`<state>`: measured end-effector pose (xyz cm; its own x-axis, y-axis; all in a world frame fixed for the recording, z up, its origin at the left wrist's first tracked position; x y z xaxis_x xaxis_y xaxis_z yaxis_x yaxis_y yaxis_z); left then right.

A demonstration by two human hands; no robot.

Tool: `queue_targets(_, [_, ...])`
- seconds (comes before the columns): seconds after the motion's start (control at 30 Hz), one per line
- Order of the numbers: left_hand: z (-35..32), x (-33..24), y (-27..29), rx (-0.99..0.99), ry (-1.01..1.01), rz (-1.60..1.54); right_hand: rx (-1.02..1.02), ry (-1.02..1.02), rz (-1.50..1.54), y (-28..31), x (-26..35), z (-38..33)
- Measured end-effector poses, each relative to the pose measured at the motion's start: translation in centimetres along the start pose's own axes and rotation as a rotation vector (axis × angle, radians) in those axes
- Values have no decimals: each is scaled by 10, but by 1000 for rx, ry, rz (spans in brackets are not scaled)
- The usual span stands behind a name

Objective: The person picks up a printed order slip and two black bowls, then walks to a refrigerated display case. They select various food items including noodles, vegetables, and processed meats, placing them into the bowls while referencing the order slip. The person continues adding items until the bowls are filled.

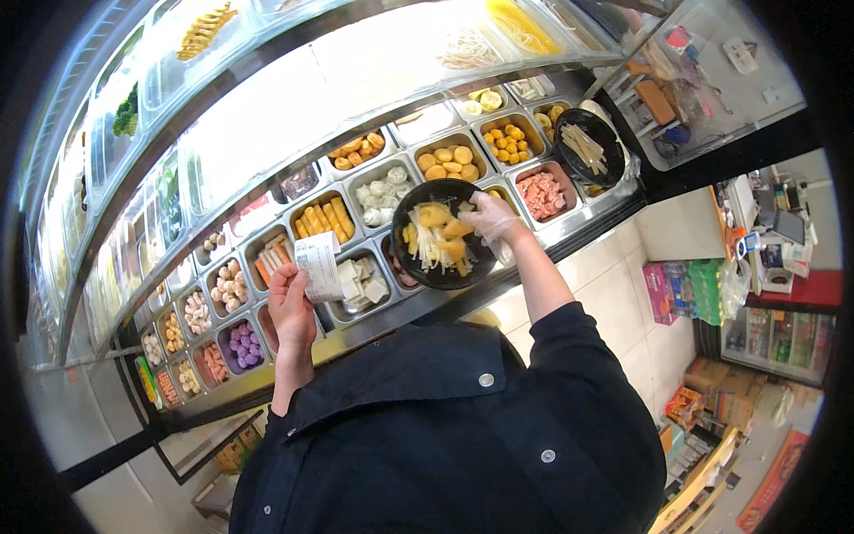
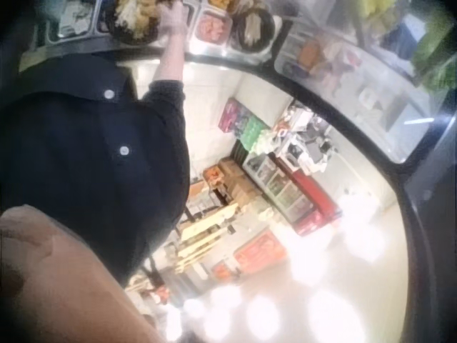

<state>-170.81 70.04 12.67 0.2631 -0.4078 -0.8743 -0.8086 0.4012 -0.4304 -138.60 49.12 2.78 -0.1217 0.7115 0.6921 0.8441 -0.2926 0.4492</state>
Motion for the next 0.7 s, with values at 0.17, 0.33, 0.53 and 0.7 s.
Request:
queue_targets(0.17, [-13,29,-61,-20,-91,-25,-128,347,29,62,35,-21])
queue_targets(0.33, [-28,59,-109,-208,-102,-71,-88,515,480,87,50,-57])
queue_targets(0.53, [-49,54,-153,-208,-195,15,-248,877,352,116,76,-96])
queue_targets(0.7, [-57,44,-176,-195,-245,42,-404,1070,195,113,86,-99])
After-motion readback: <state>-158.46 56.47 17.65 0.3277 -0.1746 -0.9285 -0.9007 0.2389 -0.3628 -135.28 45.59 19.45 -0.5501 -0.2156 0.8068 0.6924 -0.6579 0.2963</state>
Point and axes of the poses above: each hand's wrist, its own z-axis towards the middle knuckle, its own y-axis out of the back of the hand, x = y × z, the point moved 10 cm from there along z, towards the middle knuckle, and after that the axes turned 3 degrees about -z, right-handed, at the moved point
